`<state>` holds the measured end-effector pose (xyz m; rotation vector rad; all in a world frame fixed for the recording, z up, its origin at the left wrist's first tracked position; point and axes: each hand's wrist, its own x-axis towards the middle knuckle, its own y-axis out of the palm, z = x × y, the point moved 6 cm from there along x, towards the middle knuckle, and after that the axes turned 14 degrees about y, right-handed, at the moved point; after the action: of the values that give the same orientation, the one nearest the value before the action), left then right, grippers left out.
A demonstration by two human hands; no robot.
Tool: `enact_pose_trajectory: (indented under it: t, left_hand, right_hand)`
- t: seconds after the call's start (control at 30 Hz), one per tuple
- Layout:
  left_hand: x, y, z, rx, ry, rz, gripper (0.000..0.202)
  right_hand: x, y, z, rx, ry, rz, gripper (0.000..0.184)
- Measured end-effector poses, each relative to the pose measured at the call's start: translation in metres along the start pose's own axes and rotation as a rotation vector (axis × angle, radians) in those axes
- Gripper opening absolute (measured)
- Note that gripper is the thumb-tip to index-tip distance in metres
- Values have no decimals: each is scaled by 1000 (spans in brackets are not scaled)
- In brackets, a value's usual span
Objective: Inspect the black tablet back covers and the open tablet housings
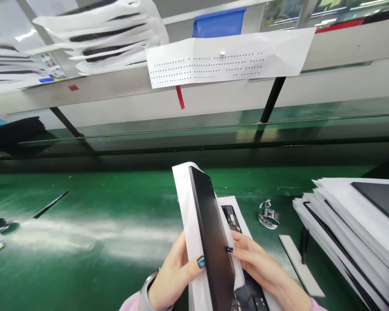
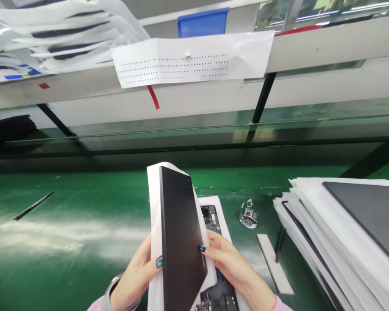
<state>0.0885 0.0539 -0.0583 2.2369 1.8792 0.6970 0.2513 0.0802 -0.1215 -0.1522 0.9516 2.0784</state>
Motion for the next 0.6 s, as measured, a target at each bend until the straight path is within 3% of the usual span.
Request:
enact_pose_trajectory:
  t: [0.23,0.37,0.47,0.6]
  left_hand:
    - [-3,15,-15,14,12,70,47]
    - [-13,4,-11,91,-6,-77,50]
    - [-20,-7,-3,116,-61,-212,55]
    - [-16,-19,4,196,-80,-303,46]
  right_hand:
    - [-2,9,1,19,-8,56,39]
    - [-2,6,3,-20,-44,10,43]
    - [1,-10,4,-53,-179,-142,50]
    - [1,-48,-3,-130,-437,-508,64]
